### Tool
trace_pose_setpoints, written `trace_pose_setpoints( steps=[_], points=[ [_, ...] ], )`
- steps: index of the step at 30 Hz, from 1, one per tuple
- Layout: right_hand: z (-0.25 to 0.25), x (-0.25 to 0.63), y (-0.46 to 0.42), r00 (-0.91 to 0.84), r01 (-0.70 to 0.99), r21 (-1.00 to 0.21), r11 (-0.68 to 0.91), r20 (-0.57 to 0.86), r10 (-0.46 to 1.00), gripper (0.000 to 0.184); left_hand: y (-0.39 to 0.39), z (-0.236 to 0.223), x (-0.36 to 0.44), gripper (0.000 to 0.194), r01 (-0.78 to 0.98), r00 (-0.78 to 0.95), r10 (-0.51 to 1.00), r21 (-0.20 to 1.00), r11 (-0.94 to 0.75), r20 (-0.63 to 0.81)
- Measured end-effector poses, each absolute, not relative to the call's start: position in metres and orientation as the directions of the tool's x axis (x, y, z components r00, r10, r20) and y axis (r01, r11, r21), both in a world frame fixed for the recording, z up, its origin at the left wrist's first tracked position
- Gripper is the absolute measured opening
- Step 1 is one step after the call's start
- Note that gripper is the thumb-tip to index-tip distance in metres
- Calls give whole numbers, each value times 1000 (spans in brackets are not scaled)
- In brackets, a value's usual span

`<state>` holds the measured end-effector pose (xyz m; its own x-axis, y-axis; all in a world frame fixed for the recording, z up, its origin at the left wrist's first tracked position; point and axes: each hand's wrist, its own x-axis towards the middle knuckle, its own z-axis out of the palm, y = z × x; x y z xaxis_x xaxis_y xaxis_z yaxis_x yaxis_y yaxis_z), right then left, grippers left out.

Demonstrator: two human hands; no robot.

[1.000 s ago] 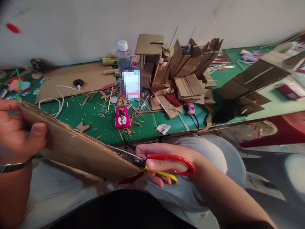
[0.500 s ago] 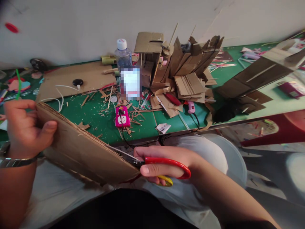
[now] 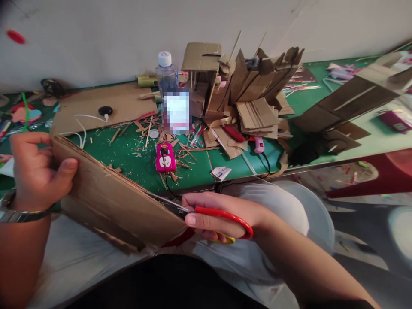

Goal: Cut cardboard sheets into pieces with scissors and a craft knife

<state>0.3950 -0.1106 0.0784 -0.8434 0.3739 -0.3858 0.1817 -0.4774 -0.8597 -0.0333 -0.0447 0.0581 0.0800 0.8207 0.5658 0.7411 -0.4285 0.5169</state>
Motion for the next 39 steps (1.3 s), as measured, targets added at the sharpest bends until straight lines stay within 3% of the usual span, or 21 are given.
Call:
trace_pose_setpoints(
  steps=[3,9,18,29,33,39],
  points=[
    [80,396,-109,-835,217,-851,-479,-416,361,46,-42,57,-35,59,680,187,748,466,-567,637],
    [81,396,-108,-840,249,-842,-479,-433,326,48,-38,59,-40,62,638,233,681,420,-645,694],
    [79,392,-110,-878,113,-883,-455,-304,370,48,-40,53,-43,68,653,188,730,471,-593,657],
    [82,393,-108,-812,326,-848,-418,-478,336,65,-35,53,-53,70,629,256,673,409,-661,694],
    [86,396,-107,-821,336,-841,-424,-482,306,66,-38,54,-50,69,653,272,675,384,-653,686],
    [101,401,-106,-825,323,-841,-433,-475,306,64,-45,64,-25,62,655,382,602,254,-712,701]
  ],
)
